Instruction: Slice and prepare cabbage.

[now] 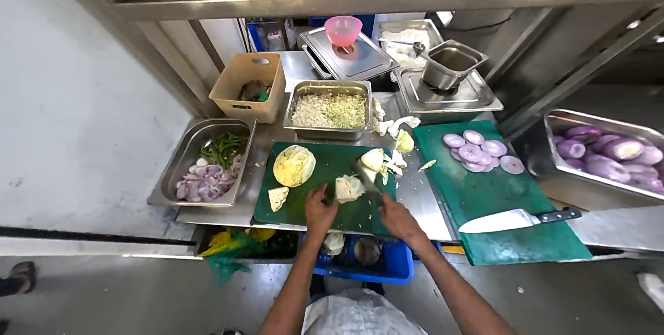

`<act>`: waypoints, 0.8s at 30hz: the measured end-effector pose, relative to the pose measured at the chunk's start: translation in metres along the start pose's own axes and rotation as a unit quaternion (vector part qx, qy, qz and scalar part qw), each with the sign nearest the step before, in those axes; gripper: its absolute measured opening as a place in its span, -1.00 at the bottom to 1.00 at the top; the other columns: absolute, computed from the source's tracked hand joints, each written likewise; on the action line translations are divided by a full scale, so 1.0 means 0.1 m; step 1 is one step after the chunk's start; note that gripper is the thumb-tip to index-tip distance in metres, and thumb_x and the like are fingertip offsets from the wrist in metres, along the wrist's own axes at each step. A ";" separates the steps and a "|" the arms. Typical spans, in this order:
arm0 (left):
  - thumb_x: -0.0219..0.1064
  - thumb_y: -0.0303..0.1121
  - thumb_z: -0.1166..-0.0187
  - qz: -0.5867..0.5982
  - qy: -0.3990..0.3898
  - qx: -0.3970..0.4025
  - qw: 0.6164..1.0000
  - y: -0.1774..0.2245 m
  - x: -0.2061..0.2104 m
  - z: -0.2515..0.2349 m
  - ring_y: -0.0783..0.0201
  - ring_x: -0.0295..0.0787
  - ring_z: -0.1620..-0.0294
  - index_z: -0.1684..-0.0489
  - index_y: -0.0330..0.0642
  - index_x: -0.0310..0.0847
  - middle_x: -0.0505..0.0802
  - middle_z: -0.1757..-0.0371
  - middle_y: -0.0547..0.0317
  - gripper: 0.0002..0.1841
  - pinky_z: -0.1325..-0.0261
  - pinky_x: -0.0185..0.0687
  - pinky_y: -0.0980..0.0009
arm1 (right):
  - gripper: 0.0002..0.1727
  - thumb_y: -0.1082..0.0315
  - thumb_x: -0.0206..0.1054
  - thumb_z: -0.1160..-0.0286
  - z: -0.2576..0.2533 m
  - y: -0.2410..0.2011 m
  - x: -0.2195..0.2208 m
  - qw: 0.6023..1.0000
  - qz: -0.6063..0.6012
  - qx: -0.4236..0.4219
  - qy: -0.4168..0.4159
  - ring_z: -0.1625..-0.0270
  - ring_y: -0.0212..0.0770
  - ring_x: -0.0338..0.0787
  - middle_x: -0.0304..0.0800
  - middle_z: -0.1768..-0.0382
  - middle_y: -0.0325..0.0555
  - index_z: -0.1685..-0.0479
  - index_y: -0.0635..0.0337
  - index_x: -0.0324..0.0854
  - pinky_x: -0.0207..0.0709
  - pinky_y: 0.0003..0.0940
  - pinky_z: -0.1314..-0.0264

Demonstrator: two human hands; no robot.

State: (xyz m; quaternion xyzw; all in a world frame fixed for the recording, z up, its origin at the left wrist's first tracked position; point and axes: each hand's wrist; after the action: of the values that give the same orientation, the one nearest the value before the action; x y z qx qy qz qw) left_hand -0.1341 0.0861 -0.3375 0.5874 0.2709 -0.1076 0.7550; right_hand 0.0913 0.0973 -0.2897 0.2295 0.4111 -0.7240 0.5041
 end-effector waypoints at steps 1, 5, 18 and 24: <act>0.56 -0.25 -0.45 0.002 -0.006 -0.006 1.000 -0.01 0.00 0.01 0.02 0.78 -0.25 -0.57 -0.16 0.58 0.74 -0.40 -0.12 -0.38 -0.31 0.73 0.07 | -0.53 0.21 0.08 -0.82 0.01 0.03 -0.03 1.000 0.002 0.009 0.015 -0.19 0.30 0.82 0.78 -0.11 0.29 -0.63 0.11 0.28 0.66 0.27 -0.22; 0.46 0.05 -0.54 0.014 -0.038 -0.020 0.999 0.18 0.05 -0.03 0.02 0.75 -0.28 -0.66 -0.14 0.46 0.75 -0.43 -0.05 -0.27 -0.35 0.67 -0.01 | -0.50 0.22 0.04 -0.83 0.13 0.02 -0.01 1.000 0.014 0.015 0.006 -0.19 0.27 0.83 0.79 -0.11 0.26 -0.68 0.09 0.22 0.67 0.22 -0.22; 0.81 -0.10 -0.08 0.005 -0.114 -0.018 0.993 0.39 0.30 -0.30 -0.09 0.80 -0.15 -0.32 -0.19 0.61 0.84 -0.13 -0.14 -0.24 -0.25 0.70 -0.19 | -0.49 0.18 0.04 -0.83 0.15 0.14 0.00 0.998 -0.026 0.050 0.037 -0.23 0.25 0.82 0.79 -0.14 0.26 -0.68 0.09 0.26 0.65 0.22 -0.26; 0.65 -0.37 -0.36 0.284 -0.091 -0.006 0.954 0.10 0.00 -0.25 0.08 0.81 -0.12 -0.36 -0.35 0.53 0.82 -0.15 -0.11 -0.41 -0.24 0.77 0.10 | -0.57 0.17 0.02 -0.87 0.41 0.13 -0.05 0.991 -0.093 0.004 0.098 -0.03 0.18 0.87 0.81 0.07 0.18 -0.59 0.11 0.32 0.70 0.15 -0.13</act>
State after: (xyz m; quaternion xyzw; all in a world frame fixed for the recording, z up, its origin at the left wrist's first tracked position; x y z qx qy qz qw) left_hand -0.1360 0.1124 -0.3330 0.6231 0.0237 0.0598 0.7795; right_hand 0.1082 0.0647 -0.2676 0.2622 0.4754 -0.7430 0.3914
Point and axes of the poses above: each hand's wrist, its own z-axis away from the middle knuckle, its own x-axis out of the palm, y = z × x
